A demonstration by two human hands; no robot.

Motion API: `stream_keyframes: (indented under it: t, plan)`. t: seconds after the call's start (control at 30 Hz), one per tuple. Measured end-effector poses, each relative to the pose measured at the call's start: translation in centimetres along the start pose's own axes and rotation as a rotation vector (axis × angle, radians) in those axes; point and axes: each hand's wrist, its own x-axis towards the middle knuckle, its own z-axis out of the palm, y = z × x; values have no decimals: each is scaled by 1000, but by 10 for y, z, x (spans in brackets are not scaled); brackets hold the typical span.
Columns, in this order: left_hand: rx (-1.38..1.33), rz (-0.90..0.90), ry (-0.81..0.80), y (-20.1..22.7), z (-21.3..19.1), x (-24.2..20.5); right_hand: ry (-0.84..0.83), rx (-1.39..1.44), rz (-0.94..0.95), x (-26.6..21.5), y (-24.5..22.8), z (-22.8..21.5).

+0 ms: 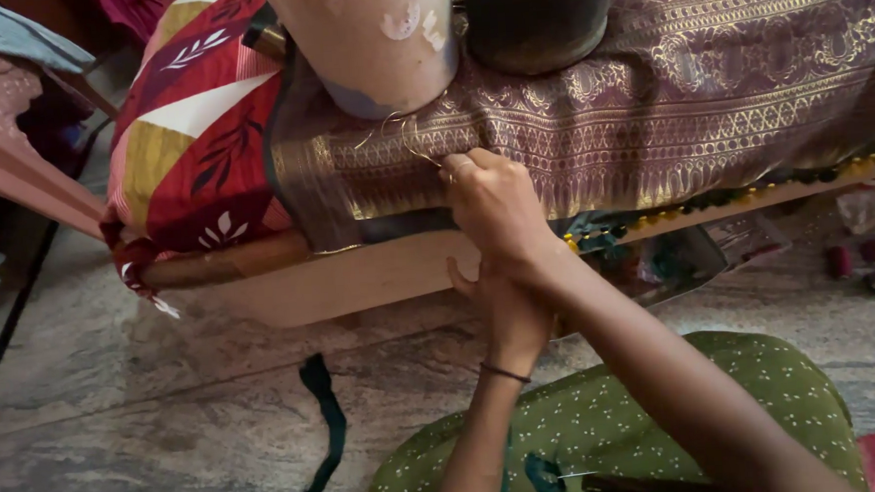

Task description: Attaching decorative tassels to the border of a fabric piece using a needle and thread.

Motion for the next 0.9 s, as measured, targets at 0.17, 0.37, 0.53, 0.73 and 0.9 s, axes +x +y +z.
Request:
stream_keyframes:
  t: [0.17,0.37,0.53,0.73,0.9]
  plan:
    - [10,2,31,-3,5,1,117,97,-62,0,-9,-17]
    - [-46,-69,-55,10,-13,6,175,104,-83,-11,-2,-26]
    - [-83,-21,8,7,-11,4,151,104,2,-16,-4,-39]
    - [-236,-56,28,4,-1,0,45,246,137,-27,-4,-53]
    - [-768,-389,-36,25,-22,14,-184,539,177,-56,-58,-147]
